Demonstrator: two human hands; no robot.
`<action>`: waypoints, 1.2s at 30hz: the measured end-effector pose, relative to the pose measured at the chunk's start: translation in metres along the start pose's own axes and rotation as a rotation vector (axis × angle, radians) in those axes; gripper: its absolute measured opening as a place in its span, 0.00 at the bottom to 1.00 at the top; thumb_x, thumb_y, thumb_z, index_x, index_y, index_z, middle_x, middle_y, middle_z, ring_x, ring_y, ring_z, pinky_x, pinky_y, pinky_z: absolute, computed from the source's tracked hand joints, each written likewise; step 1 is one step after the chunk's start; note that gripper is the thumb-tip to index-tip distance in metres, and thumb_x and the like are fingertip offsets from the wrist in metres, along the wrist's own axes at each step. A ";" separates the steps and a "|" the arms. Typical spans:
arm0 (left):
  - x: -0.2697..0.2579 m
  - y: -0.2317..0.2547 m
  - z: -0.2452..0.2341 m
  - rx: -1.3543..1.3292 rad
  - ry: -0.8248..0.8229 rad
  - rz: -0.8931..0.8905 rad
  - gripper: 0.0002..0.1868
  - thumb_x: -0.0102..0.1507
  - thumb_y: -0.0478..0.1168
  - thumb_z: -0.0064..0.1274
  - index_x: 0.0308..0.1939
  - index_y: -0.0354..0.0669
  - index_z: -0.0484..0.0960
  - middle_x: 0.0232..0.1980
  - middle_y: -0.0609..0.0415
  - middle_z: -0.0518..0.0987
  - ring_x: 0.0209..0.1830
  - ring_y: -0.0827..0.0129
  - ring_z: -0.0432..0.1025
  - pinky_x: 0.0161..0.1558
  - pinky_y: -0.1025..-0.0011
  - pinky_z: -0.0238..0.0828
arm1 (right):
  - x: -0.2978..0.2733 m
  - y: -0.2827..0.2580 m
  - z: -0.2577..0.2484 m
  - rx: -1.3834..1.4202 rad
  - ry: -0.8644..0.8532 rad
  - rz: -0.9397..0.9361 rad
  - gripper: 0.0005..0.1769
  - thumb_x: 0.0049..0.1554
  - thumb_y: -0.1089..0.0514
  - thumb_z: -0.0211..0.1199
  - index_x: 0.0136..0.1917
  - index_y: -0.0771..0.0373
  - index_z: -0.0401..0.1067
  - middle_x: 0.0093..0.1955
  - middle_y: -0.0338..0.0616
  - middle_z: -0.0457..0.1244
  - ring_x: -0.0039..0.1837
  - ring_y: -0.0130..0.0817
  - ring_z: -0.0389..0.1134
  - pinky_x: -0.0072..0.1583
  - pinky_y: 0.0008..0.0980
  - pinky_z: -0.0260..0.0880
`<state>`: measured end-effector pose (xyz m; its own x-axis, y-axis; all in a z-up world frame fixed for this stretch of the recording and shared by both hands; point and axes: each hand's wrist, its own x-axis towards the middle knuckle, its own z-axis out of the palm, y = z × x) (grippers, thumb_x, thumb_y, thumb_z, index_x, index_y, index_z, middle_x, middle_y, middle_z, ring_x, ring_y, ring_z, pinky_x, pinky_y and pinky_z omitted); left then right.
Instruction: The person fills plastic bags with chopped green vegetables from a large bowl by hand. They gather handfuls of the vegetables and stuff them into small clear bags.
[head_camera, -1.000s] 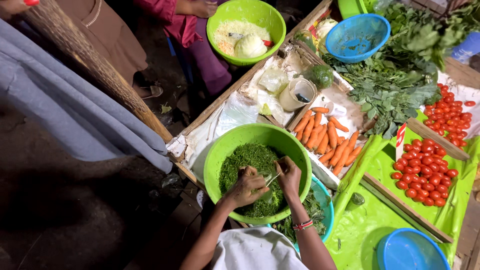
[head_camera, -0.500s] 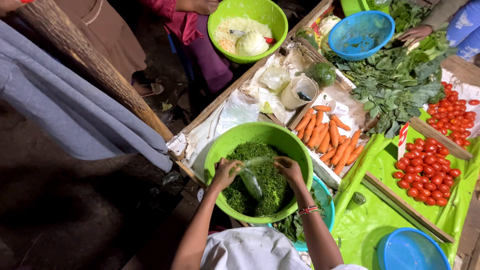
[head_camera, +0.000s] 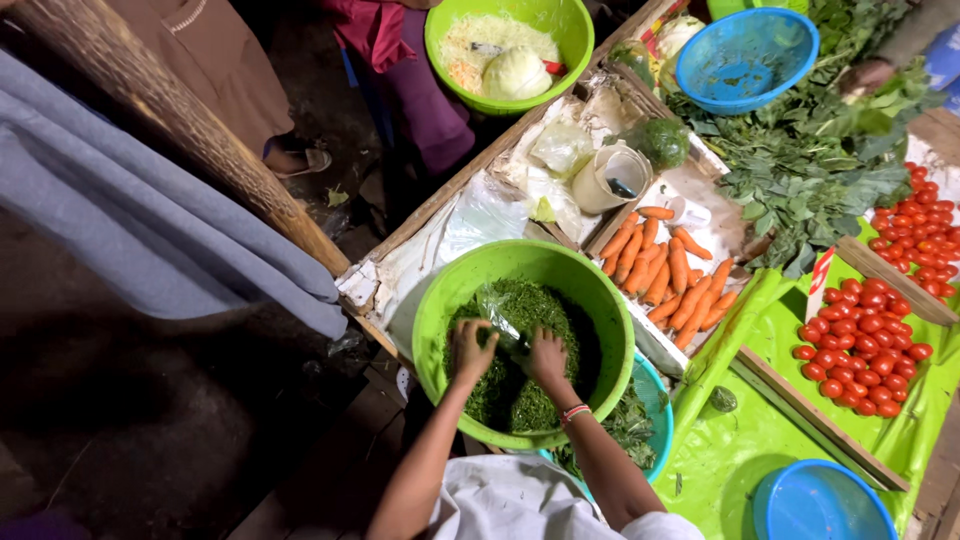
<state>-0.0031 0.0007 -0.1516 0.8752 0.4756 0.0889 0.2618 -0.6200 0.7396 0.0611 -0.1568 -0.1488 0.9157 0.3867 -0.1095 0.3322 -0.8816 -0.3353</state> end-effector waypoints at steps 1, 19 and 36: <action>-0.004 0.004 0.005 -0.145 -0.020 -0.092 0.17 0.57 0.44 0.67 0.45 0.46 0.78 0.52 0.49 0.76 0.55 0.55 0.71 0.61 0.53 0.62 | -0.001 -0.004 0.003 -0.068 -0.012 -0.005 0.47 0.44 0.37 0.74 0.68 0.66 0.66 0.60 0.57 0.66 0.60 0.53 0.66 0.59 0.62 0.64; -0.018 0.007 0.029 -0.165 -0.183 -0.451 0.35 0.55 0.63 0.64 0.48 0.34 0.79 0.43 0.43 0.84 0.45 0.52 0.80 0.48 0.61 0.76 | 0.005 -0.004 0.004 -0.229 -0.244 -0.032 0.39 0.46 0.40 0.73 0.63 0.63 0.67 0.63 0.55 0.64 0.67 0.52 0.65 0.64 0.46 0.70; -0.019 0.005 0.012 0.132 -0.318 -0.564 0.36 0.55 0.45 0.69 0.60 0.42 0.66 0.64 0.40 0.71 0.63 0.52 0.68 0.57 0.57 0.71 | 0.034 -0.001 0.009 0.343 -0.166 -0.081 0.25 0.55 0.60 0.62 0.65 0.43 0.74 0.47 0.53 0.68 0.48 0.52 0.71 0.51 0.46 0.73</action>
<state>-0.0135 -0.0192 -0.1572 0.6613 0.5549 -0.5048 0.7454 -0.4106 0.5252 0.0898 -0.1402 -0.1610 0.8311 0.5150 -0.2100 0.2816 -0.7153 -0.6396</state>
